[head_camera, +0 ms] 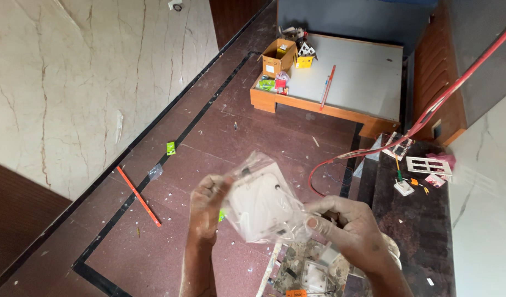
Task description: The person trims the edges of a hole in a white ceiling using a knife, then uses pliers to strip and connect red and black wires while standing on a platform.
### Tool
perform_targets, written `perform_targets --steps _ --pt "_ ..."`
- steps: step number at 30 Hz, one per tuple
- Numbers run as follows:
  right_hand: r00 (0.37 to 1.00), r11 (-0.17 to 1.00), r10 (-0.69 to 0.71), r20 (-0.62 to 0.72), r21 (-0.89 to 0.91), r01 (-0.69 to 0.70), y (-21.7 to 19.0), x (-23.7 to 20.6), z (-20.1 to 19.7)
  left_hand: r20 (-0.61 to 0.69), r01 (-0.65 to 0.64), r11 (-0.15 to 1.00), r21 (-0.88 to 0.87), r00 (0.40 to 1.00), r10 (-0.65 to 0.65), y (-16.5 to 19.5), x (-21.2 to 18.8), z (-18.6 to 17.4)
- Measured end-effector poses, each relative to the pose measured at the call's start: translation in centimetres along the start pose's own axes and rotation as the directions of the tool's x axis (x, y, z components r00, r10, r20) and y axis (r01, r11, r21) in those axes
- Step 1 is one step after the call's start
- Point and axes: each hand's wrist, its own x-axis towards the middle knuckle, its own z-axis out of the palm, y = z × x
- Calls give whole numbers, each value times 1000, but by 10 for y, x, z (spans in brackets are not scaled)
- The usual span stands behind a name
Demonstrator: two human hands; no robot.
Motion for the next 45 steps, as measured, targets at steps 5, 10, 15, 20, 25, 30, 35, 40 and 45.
perform_targets --steps 5,10,15,20,25,30,35,40,45 --pt "924 920 -371 94 -96 380 -13 -3 -11 237 142 989 49 960 -149 7 -6 0" --pt "866 873 -476 153 -39 486 -10 -2 -13 351 69 997 41 933 -79 7 -10 22" --pt "921 922 -388 29 3 388 5 0 -22 144 -190 947 -259 962 232 7 0 25" --pt "916 816 -314 -248 423 394 13 -13 -66 -388 -124 900 -417 920 -53 15 6 -15" --pt "916 814 -353 -190 419 401 26 -17 -73 -561 -163 969 -183 827 33 10 1 -28" --pt "967 866 -172 -188 438 240 27 -20 -55 -554 53 820 570 762 336 0 0 -18" --pt "961 768 -243 -132 579 274 18 -15 -41 -214 347 897 274 931 -295 -15 -22 28" --pt "955 679 -283 -88 685 265 23 -10 -24 527 648 749 -137 688 -499 -23 -50 79" --pt "970 749 -152 -190 619 239 21 -18 -26 638 502 750 -430 757 -141 -37 -60 88"
